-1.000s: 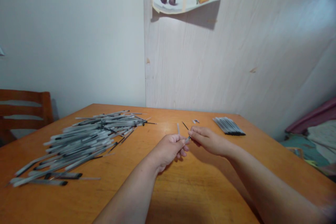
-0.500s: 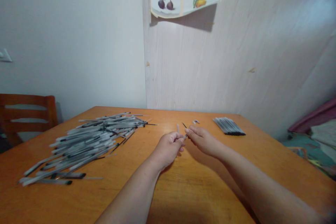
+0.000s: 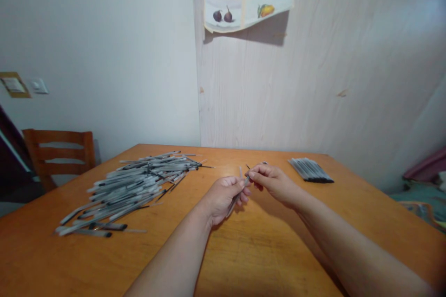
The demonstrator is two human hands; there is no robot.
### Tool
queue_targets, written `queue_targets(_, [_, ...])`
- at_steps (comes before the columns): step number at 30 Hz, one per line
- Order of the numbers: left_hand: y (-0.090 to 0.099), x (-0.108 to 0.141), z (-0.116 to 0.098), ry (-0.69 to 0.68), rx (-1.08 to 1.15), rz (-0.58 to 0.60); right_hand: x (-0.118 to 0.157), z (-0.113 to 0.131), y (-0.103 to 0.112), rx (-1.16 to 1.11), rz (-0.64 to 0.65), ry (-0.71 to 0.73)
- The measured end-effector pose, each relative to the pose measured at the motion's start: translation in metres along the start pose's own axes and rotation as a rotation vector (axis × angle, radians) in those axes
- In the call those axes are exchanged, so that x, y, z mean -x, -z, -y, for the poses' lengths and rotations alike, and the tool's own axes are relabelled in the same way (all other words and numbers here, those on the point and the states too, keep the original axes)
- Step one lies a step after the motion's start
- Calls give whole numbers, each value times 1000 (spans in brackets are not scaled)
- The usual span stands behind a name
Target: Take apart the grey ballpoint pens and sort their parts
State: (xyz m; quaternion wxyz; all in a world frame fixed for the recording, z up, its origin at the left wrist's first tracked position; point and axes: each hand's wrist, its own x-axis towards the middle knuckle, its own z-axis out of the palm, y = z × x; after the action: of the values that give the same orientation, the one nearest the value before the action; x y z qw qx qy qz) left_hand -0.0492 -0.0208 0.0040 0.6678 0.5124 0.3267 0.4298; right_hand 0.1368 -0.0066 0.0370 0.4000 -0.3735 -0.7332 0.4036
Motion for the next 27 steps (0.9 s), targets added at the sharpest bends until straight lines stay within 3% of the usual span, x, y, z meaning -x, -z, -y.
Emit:
queue_targets(5, [1, 6, -5, 84, 36, 44, 0, 2, 4, -57, -50, -57])
queue_targets(10, [2, 5, 0, 75, 23, 47, -1, 1, 5, -94, -67, -103])
queue_targets(18, [0, 0, 8, 38, -29, -33, -2, -1, 0, -110, -111, -146])
queue_targets(27, [-9, 1, 2, -34, -106, -144, -5, 0, 4, -202, -135, -168])
